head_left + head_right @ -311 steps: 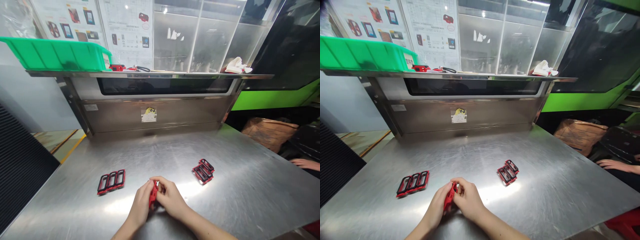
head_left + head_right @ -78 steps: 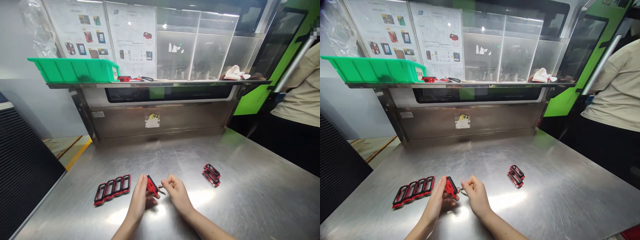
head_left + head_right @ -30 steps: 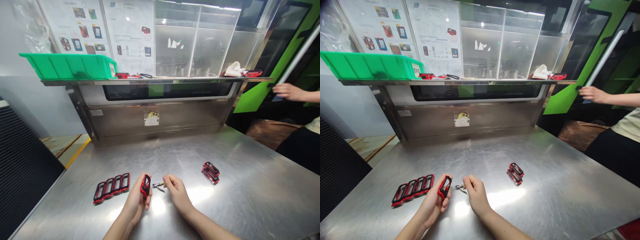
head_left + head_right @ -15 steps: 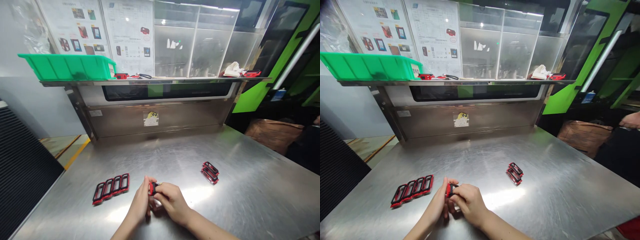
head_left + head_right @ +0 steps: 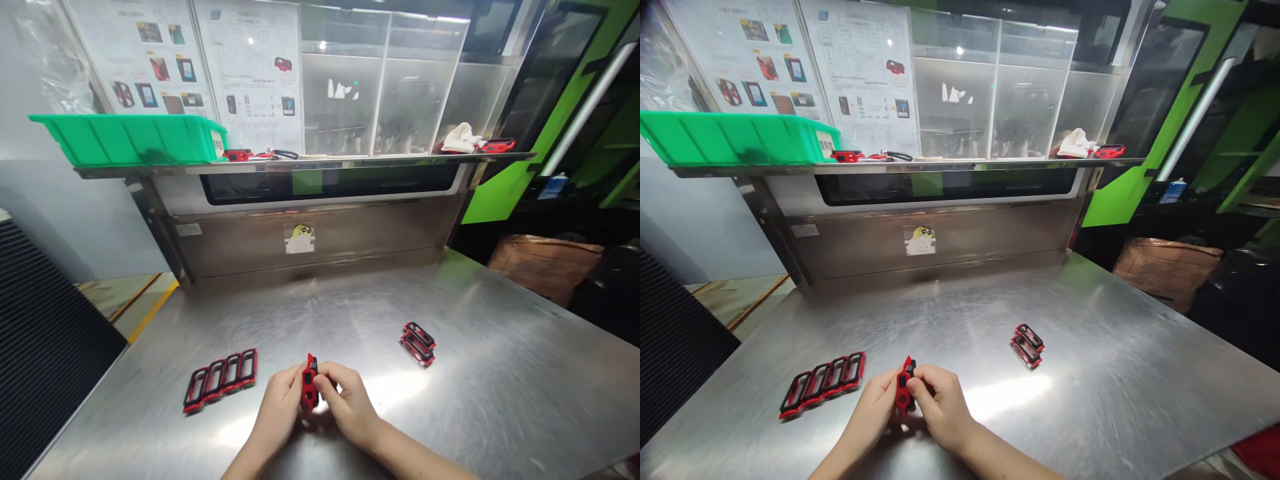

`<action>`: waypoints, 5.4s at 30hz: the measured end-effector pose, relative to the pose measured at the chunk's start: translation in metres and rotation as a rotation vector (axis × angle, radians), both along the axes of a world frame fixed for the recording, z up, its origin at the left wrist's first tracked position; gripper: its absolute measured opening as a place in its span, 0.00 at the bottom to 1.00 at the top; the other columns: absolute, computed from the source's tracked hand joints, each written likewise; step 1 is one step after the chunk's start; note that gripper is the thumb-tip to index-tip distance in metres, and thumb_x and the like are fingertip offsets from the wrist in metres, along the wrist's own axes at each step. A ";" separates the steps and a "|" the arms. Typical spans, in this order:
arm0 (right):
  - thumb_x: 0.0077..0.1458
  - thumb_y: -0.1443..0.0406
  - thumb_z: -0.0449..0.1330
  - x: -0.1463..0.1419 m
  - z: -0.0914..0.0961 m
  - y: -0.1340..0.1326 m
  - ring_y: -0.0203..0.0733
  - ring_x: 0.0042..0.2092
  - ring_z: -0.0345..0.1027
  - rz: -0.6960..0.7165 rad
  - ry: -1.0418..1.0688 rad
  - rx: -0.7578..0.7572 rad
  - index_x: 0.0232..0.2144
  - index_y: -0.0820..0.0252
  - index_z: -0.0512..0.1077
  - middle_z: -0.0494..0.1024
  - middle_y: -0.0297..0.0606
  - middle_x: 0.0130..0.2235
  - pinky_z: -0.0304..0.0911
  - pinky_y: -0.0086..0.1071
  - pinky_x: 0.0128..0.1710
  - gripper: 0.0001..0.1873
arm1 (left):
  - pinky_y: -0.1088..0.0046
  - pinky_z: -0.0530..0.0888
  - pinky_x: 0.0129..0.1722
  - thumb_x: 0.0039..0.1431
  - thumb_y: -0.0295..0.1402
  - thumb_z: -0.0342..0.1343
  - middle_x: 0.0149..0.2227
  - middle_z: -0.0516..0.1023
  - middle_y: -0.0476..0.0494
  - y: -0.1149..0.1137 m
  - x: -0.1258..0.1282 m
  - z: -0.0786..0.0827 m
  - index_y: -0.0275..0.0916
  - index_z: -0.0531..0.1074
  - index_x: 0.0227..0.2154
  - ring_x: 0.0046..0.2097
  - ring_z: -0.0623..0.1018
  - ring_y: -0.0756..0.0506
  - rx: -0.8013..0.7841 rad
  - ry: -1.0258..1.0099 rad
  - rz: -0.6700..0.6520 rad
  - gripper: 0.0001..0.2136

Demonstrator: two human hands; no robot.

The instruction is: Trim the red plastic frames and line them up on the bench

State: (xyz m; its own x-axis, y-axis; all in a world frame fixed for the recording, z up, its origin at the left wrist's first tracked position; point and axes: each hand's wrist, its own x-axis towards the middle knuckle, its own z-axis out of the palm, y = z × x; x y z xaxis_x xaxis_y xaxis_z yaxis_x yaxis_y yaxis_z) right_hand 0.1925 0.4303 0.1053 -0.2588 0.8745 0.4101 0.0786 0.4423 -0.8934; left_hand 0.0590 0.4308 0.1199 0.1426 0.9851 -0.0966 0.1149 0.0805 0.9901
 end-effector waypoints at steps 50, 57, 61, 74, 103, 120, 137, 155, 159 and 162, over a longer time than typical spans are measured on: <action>0.46 0.45 0.61 0.001 0.002 0.012 0.29 0.17 0.48 0.033 0.323 -0.414 0.20 0.65 0.72 0.65 0.32 0.14 0.44 0.25 0.17 0.27 | 0.77 0.58 0.21 0.56 0.53 0.44 0.17 0.61 0.53 -0.002 -0.005 0.000 0.38 0.68 0.23 0.20 0.62 0.52 0.284 0.147 0.104 0.22; 0.50 0.48 0.60 0.001 0.000 0.006 0.35 0.22 0.58 -0.117 0.289 -0.260 0.30 0.63 0.72 0.64 0.30 0.18 0.54 0.27 0.24 0.23 | 0.76 0.51 0.19 0.52 0.56 0.47 0.17 0.53 0.55 0.001 -0.009 -0.002 0.38 0.67 0.20 0.20 0.53 0.52 0.242 0.009 0.126 0.24; 0.53 0.46 0.56 0.000 -0.003 0.005 0.35 0.23 0.57 0.001 0.236 -0.249 0.44 0.63 0.68 0.62 0.29 0.20 0.54 0.27 0.25 0.27 | 0.77 0.50 0.18 0.49 0.57 0.50 0.17 0.52 0.56 -0.001 -0.005 0.001 0.38 0.64 0.19 0.20 0.50 0.53 0.159 -0.105 0.086 0.24; 0.49 0.41 0.55 -0.005 -0.004 0.009 0.29 0.17 0.46 0.142 0.295 -0.422 0.29 0.64 0.68 0.55 0.24 0.14 0.43 0.23 0.16 0.30 | 0.77 0.41 0.15 0.40 0.64 0.51 0.09 0.47 0.62 0.002 0.000 0.006 0.39 0.61 0.18 0.15 0.44 0.56 -0.102 -0.271 0.041 0.28; 0.46 0.40 0.56 -0.007 -0.011 0.013 0.28 0.13 0.48 0.235 0.241 -0.674 0.20 0.63 0.63 0.62 0.28 0.12 0.41 0.21 0.13 0.30 | 0.77 0.43 0.13 0.37 0.65 0.48 0.05 0.48 0.60 0.008 0.002 0.011 0.41 0.60 0.11 0.11 0.48 0.56 -0.134 -0.053 0.035 0.28; 0.59 0.54 0.52 -0.002 0.003 -0.004 0.37 0.25 0.60 0.054 0.022 -0.125 0.20 0.61 0.68 0.69 0.35 0.22 0.56 0.28 0.26 0.21 | 0.78 0.56 0.13 0.43 0.64 0.46 0.15 0.66 0.53 0.001 0.002 -0.001 0.38 0.64 0.20 0.15 0.64 0.53 -0.142 -0.114 0.022 0.29; 0.53 0.57 0.57 0.000 -0.001 -0.003 0.34 0.19 0.51 -0.128 0.098 -0.122 0.28 0.61 0.72 0.59 0.28 0.16 0.50 0.26 0.20 0.13 | 0.82 0.55 0.13 0.44 0.60 0.51 0.11 0.67 0.52 -0.005 0.005 0.011 0.35 0.68 0.22 0.13 0.63 0.55 -0.377 -0.322 0.107 0.28; 0.44 0.46 0.56 0.000 -0.007 0.021 0.31 0.17 0.46 -0.068 0.099 -0.482 0.17 0.61 0.64 0.56 0.27 0.14 0.41 0.25 0.18 0.24 | 0.62 0.64 0.51 0.46 0.46 0.60 0.46 0.74 0.38 -0.007 -0.003 0.002 0.42 0.69 0.43 0.48 0.72 0.38 0.274 0.042 0.043 0.22; 0.49 0.53 0.57 0.004 -0.005 0.018 0.39 0.25 0.59 -0.120 -0.087 -0.315 0.24 0.62 0.71 0.66 0.34 0.21 0.52 0.29 0.26 0.17 | 0.70 0.69 0.34 0.45 0.54 0.57 0.24 0.74 0.49 0.001 -0.002 0.009 0.40 0.68 0.35 0.28 0.73 0.46 0.153 -0.202 0.290 0.22; 0.47 0.66 0.60 0.008 -0.004 0.016 0.47 0.39 0.63 -0.227 -0.542 -0.055 0.32 0.60 0.72 0.72 0.39 0.35 0.55 0.34 0.38 0.07 | 0.74 0.67 0.30 0.37 0.56 0.60 0.18 0.69 0.54 0.007 -0.006 0.015 0.38 0.69 0.29 0.24 0.70 0.49 0.027 -0.389 0.424 0.25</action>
State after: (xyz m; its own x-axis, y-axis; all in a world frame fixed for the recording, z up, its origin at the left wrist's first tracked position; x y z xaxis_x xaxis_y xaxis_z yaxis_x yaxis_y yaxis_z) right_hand 0.2004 0.4464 0.1012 -0.2228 0.9487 0.2242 0.6177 0.3153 -0.7204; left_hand 0.0527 0.4381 0.1347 -0.2456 0.9652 -0.0899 -0.2947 0.0140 0.9555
